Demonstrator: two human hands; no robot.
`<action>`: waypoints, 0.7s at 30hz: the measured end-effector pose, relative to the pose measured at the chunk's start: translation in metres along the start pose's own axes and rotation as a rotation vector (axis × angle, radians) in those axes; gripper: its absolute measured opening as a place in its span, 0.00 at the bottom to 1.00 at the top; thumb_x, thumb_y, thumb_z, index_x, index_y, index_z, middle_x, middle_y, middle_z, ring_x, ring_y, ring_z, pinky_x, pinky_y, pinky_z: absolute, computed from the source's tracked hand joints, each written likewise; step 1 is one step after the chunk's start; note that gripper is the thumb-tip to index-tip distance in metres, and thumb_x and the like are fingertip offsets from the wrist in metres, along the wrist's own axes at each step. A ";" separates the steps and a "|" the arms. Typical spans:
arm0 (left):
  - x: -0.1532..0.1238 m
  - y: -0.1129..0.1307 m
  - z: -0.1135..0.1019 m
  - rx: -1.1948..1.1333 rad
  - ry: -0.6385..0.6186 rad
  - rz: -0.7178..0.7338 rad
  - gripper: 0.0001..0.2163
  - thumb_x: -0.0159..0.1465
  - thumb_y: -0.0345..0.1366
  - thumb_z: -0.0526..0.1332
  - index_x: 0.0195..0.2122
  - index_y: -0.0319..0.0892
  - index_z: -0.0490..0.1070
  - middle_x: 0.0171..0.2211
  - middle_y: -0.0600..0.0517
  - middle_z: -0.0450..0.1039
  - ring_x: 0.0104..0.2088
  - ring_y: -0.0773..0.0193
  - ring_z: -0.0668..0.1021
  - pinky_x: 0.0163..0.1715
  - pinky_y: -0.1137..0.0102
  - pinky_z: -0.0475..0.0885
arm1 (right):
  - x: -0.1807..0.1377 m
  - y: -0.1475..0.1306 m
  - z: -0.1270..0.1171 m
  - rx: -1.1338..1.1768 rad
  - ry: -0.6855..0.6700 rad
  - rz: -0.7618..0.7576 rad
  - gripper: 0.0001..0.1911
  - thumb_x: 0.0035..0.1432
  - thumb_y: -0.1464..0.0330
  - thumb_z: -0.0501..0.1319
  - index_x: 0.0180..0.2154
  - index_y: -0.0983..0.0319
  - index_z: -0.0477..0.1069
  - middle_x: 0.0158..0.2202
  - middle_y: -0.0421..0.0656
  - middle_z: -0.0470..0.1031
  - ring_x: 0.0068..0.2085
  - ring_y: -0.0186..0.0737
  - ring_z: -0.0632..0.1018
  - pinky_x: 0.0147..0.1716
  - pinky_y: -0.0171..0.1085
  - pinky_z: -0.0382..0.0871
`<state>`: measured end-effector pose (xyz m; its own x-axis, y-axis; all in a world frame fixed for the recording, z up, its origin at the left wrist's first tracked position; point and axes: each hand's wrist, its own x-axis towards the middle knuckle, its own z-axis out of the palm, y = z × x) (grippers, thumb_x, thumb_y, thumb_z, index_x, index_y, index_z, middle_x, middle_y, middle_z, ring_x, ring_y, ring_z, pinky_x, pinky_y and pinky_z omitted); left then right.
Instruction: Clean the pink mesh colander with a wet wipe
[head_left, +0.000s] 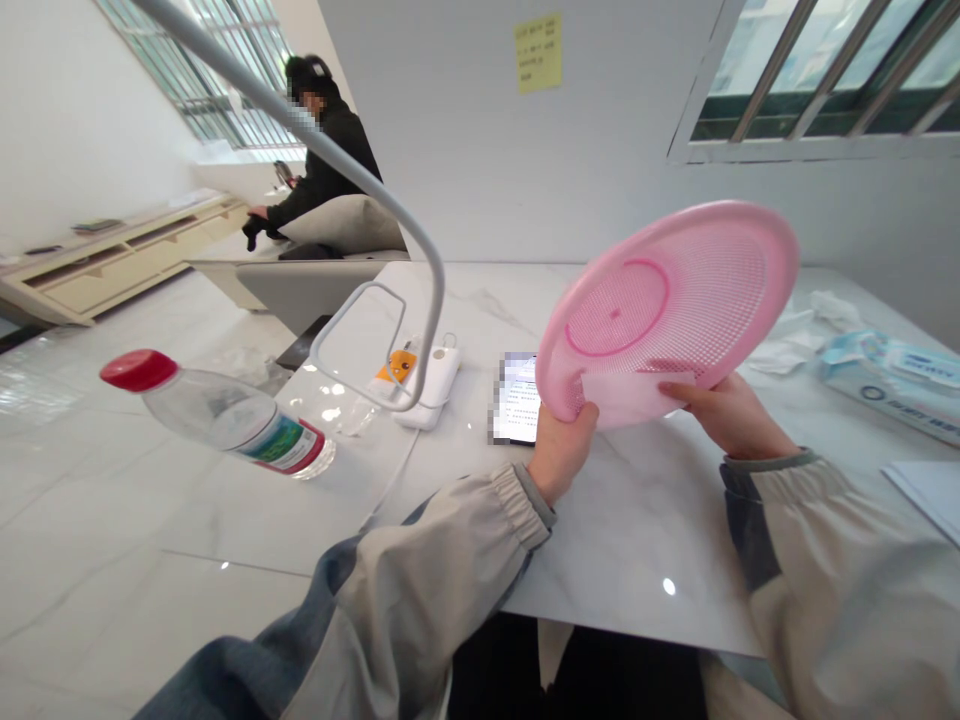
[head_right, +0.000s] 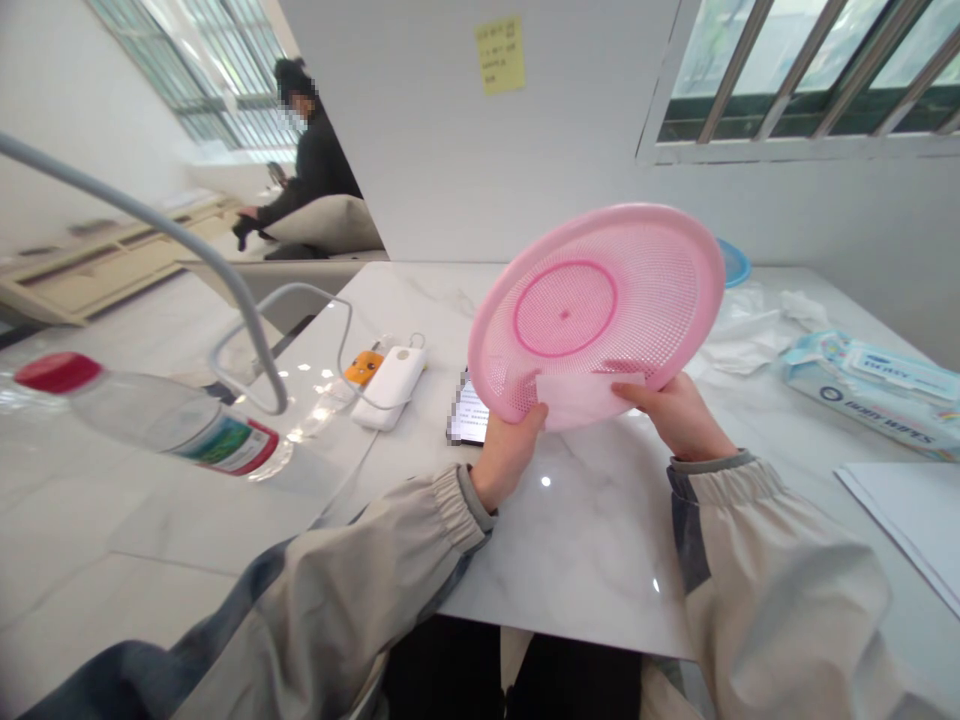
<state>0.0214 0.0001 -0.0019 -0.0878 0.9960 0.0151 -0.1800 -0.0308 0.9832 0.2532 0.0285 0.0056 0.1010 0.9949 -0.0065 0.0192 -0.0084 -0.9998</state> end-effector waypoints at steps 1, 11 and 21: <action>-0.001 0.001 0.000 -0.001 -0.006 0.006 0.19 0.59 0.30 0.66 0.52 0.40 0.79 0.48 0.46 0.82 0.48 0.56 0.82 0.55 0.60 0.77 | 0.000 0.001 0.000 0.002 0.005 -0.029 0.28 0.48 0.61 0.81 0.52 0.56 0.84 0.55 0.47 0.84 0.59 0.56 0.82 0.57 0.51 0.81; -0.004 0.003 0.001 -0.039 -0.125 0.055 0.23 0.61 0.34 0.73 0.58 0.42 0.76 0.54 0.43 0.82 0.61 0.48 0.80 0.69 0.51 0.71 | -0.004 0.000 0.009 0.000 0.240 -0.104 0.26 0.43 0.61 0.85 0.46 0.57 0.85 0.51 0.46 0.85 0.56 0.57 0.83 0.61 0.56 0.80; -0.005 0.009 0.001 0.015 -0.101 0.132 0.26 0.61 0.28 0.67 0.61 0.43 0.75 0.57 0.45 0.81 0.61 0.50 0.80 0.70 0.53 0.70 | -0.009 -0.006 0.019 -0.066 0.300 -0.091 0.25 0.46 0.58 0.84 0.46 0.52 0.82 0.53 0.43 0.83 0.57 0.55 0.82 0.62 0.54 0.79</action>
<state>0.0211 -0.0051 0.0071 -0.0106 0.9867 0.1619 -0.1590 -0.1616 0.9740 0.2334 0.0211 0.0116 0.3850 0.9176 0.0989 0.1050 0.0630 -0.9925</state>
